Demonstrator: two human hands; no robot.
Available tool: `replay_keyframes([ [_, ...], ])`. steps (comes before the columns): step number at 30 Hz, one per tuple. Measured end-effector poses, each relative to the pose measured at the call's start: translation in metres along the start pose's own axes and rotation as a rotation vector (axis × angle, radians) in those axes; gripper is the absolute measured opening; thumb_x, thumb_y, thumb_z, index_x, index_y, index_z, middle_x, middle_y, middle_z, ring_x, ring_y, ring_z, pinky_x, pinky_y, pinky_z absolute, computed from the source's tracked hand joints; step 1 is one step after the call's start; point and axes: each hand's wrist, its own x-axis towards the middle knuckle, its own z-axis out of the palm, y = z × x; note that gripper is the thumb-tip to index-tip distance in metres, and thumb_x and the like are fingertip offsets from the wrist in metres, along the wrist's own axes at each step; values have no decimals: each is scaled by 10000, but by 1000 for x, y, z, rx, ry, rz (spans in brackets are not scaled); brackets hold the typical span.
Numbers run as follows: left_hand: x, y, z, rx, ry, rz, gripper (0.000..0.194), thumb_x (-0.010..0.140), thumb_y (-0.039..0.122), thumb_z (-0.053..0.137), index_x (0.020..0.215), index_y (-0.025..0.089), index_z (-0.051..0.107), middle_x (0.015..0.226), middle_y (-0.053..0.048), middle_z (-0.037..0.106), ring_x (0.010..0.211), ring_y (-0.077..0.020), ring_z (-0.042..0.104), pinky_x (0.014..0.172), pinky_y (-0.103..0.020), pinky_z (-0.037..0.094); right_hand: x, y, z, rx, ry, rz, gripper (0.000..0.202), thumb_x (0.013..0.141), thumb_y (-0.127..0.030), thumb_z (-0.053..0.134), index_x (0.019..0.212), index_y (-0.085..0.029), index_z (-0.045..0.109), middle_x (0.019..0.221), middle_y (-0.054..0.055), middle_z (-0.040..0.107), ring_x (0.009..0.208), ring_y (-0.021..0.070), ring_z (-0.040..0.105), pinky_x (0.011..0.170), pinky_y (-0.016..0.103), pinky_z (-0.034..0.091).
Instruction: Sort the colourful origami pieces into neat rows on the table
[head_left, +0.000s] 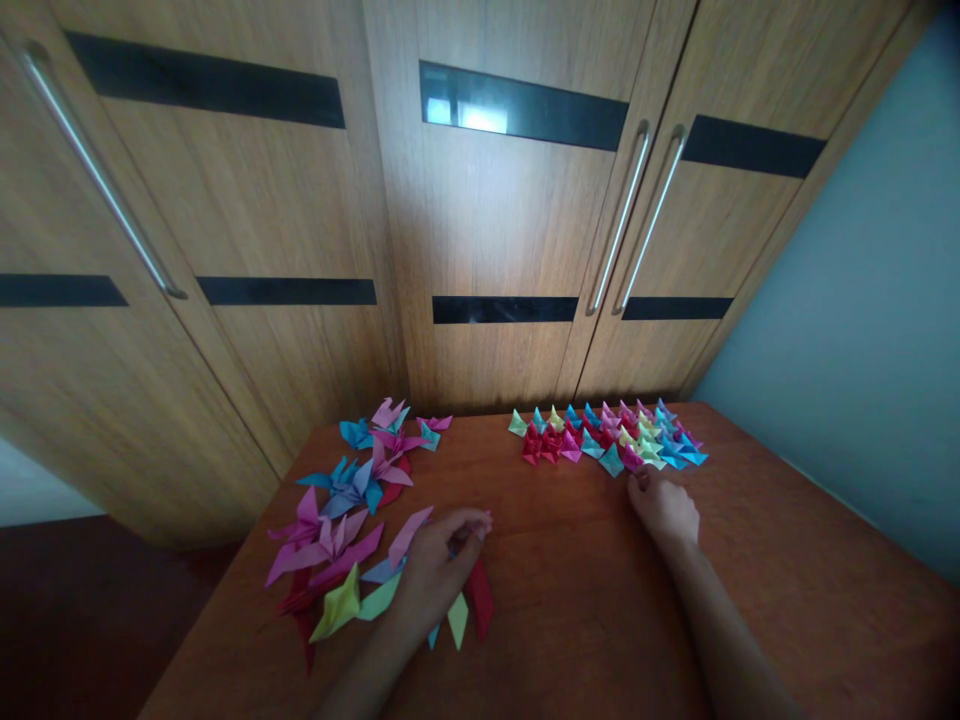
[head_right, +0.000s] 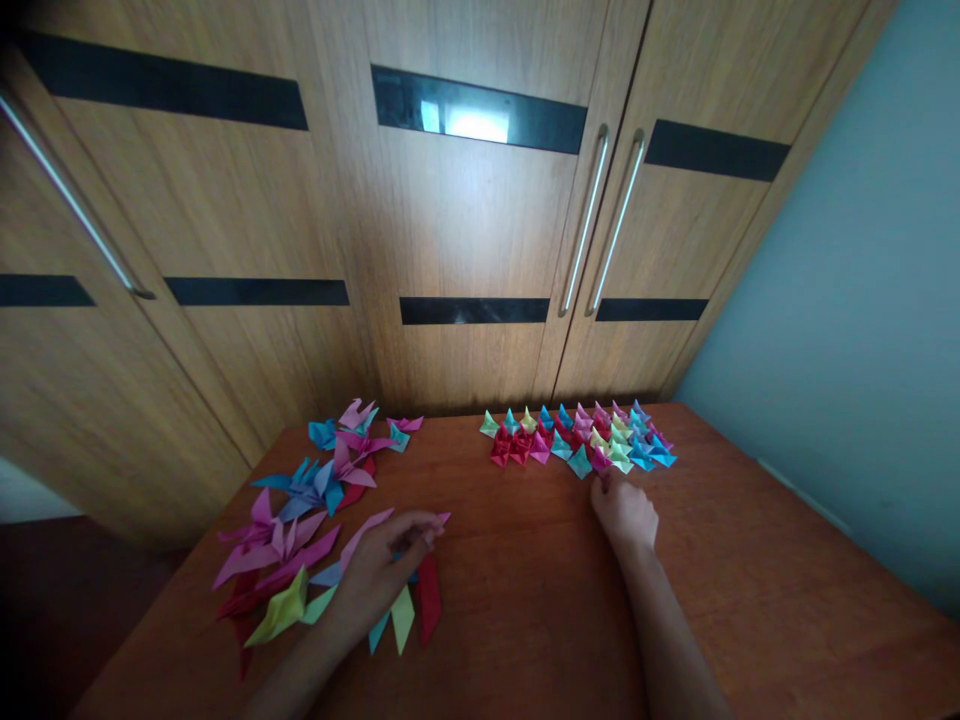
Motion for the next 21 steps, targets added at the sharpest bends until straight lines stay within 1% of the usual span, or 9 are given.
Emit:
replay_keyframes([
  [4,0,-1,1,-1,1,20,203,802,329,546,843,211,706,907,-39,729,830,-187,649,733,-249,484,-5,-9,2,35,42,-57,393,860,-496,418,1139,-267,574,891,79,679,773,232,646,628,287,435],
  [8,-1,-2,2,-34,1,35,192,799,318,549,836,206,701,882,-38,731,820,-185,653,731,-247,487,-7,-17,3,73,68,-102,394,865,-479,451,1182,-264,543,866,49,679,767,206,641,606,249,404],
  [10,0,-3,2,-36,-1,35,199,804,321,546,840,203,702,887,-42,731,824,-185,652,739,-247,487,-6,-18,4,76,71,-119,362,869,-452,462,1170,-274,553,907,42,679,783,195,636,596,238,384],
  [14,0,-5,1,-27,-12,29,214,814,328,540,869,202,704,903,-40,730,849,-186,652,758,-246,489,-4,-15,6,84,94,-151,267,883,-386,450,1066,-278,612,1024,36,667,818,181,627,566,228,334],
  [18,0,-6,1,-10,-19,22,221,825,324,528,884,206,705,909,-35,728,844,-186,650,744,-245,489,-4,-11,6,82,102,-132,258,883,-369,448,1054,-289,625,978,28,676,778,171,619,539,224,301],
  [21,0,-6,1,-15,-22,25,210,817,314,536,876,207,707,894,-35,729,822,-182,649,729,-241,488,-3,-10,6,92,98,-133,261,875,-366,462,1060,-292,630,965,28,680,794,178,621,541,224,306],
])
